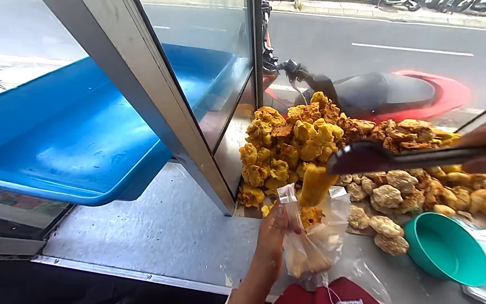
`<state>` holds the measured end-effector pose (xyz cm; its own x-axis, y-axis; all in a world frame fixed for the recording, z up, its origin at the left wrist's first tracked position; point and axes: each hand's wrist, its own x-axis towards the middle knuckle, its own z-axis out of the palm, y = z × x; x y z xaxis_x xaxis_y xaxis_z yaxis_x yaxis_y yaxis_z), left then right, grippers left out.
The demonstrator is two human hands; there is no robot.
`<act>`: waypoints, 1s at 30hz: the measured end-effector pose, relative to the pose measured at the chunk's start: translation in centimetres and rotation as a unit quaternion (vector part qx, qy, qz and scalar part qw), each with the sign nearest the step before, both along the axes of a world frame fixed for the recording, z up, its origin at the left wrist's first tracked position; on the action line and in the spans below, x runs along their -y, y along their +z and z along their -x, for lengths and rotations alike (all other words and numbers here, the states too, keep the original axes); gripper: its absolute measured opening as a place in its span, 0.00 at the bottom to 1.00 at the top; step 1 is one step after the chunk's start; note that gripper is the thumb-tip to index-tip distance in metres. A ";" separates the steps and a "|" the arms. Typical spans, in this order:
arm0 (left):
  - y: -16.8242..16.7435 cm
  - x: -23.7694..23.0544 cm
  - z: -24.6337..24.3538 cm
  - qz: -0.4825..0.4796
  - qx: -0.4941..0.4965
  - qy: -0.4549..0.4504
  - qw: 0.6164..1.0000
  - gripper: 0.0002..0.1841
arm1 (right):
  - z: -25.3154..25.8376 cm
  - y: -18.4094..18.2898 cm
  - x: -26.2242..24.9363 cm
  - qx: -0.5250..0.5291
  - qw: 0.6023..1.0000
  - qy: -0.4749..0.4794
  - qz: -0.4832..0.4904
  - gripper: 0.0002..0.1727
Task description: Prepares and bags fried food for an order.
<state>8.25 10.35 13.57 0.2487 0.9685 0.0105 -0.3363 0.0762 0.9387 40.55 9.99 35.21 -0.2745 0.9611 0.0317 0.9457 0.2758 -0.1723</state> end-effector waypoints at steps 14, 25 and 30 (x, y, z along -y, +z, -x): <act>-1.3 1.6 0.3 -0.189 -0.021 -0.037 0.981 0.32 | 15.7 -3.2 -23.9 0.251 0.942 -0.219 0.048 0.26; -1.8 2.1 -0.2 -0.220 -0.042 -0.058 0.973 0.34 | 25.2 -9.9 -30.0 0.607 0.790 -0.080 0.037 0.13; -1.6 2.0 0.7 -0.212 -0.026 -0.053 0.976 0.33 | 22.8 -7.9 -29.3 0.451 0.878 -0.148 0.058 0.13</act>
